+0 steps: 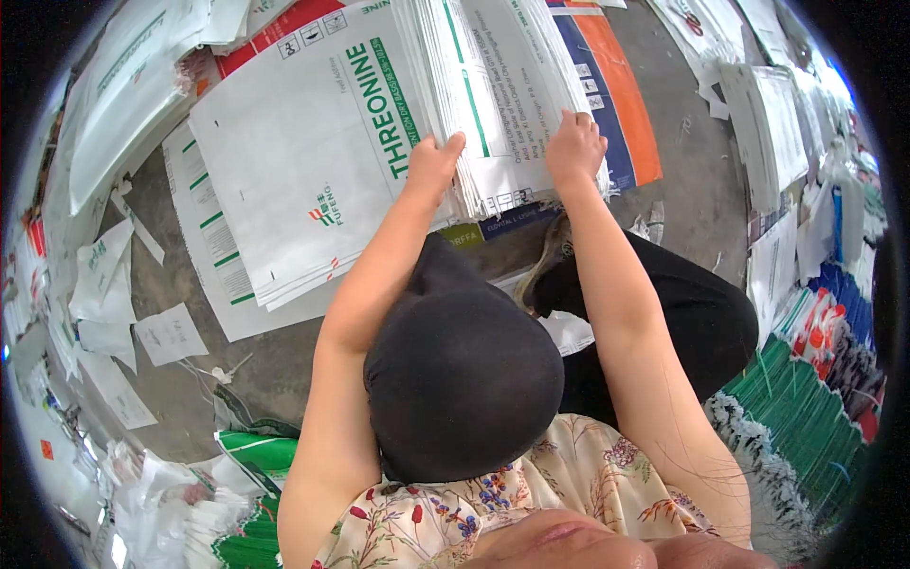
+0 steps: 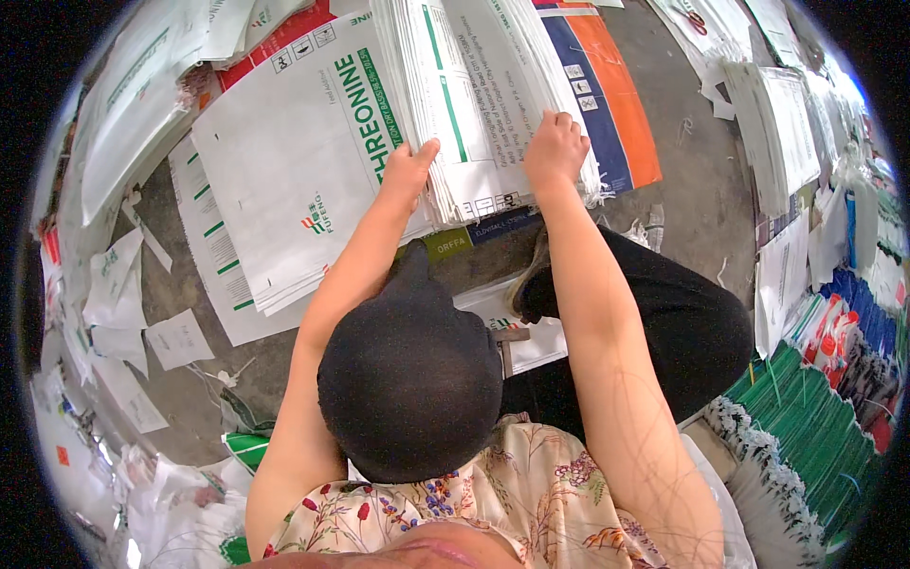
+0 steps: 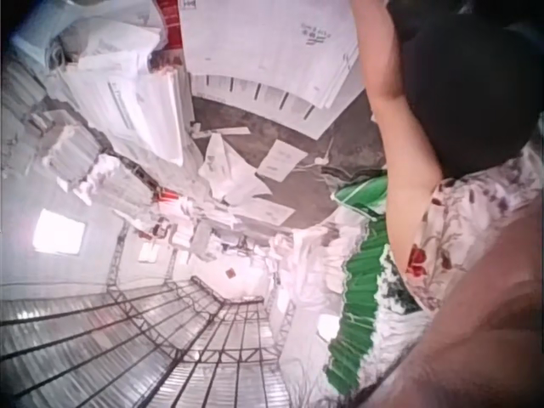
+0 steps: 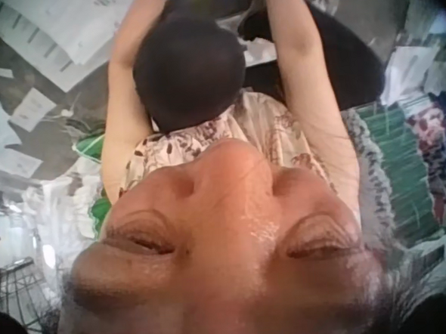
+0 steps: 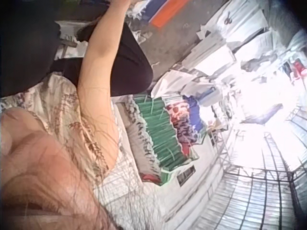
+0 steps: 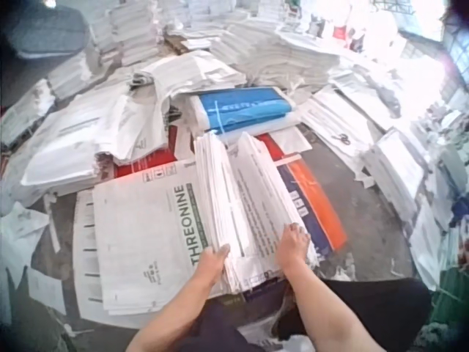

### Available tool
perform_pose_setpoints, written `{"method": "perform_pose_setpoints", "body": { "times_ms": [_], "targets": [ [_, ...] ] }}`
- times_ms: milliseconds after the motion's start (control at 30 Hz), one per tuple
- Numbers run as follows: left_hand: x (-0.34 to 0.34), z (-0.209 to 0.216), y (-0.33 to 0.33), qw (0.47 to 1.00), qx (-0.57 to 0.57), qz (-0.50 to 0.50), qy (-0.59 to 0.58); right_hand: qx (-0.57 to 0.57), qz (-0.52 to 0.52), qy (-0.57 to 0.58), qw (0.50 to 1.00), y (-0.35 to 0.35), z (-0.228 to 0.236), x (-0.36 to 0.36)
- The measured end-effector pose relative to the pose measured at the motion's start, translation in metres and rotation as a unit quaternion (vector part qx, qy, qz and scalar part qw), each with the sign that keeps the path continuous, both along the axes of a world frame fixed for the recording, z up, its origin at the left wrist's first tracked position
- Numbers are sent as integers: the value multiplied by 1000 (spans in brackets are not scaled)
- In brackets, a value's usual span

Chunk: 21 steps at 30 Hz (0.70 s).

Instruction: The person counts and aligns printed plastic bags into a stack, threads a string through the corner of the bags to tie them, and cuts the string with scissors.

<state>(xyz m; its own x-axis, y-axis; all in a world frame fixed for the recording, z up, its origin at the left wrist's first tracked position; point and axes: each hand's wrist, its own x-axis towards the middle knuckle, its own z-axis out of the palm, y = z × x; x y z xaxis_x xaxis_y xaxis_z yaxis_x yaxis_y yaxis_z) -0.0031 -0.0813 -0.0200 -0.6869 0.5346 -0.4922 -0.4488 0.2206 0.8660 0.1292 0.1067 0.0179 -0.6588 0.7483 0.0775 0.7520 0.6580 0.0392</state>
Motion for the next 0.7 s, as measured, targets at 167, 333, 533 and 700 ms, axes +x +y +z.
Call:
{"method": "perform_pose_setpoints", "body": {
  "times_ms": [167,333,533,700],
  "targets": [
    [3,15,2,998,-12,4,-61,-1,-20,-50,999,9,4,-7],
    [3,15,2,998,14,12,-54,-33,-40,-58,997,18,4,-14],
    [4,13,2,998,27,6,-65,-6,-22,-21,1000,18,3,-14],
    [3,8,1,997,41,9,-70,-8,-2,-35,999,23,7,-18]
  ]
}}
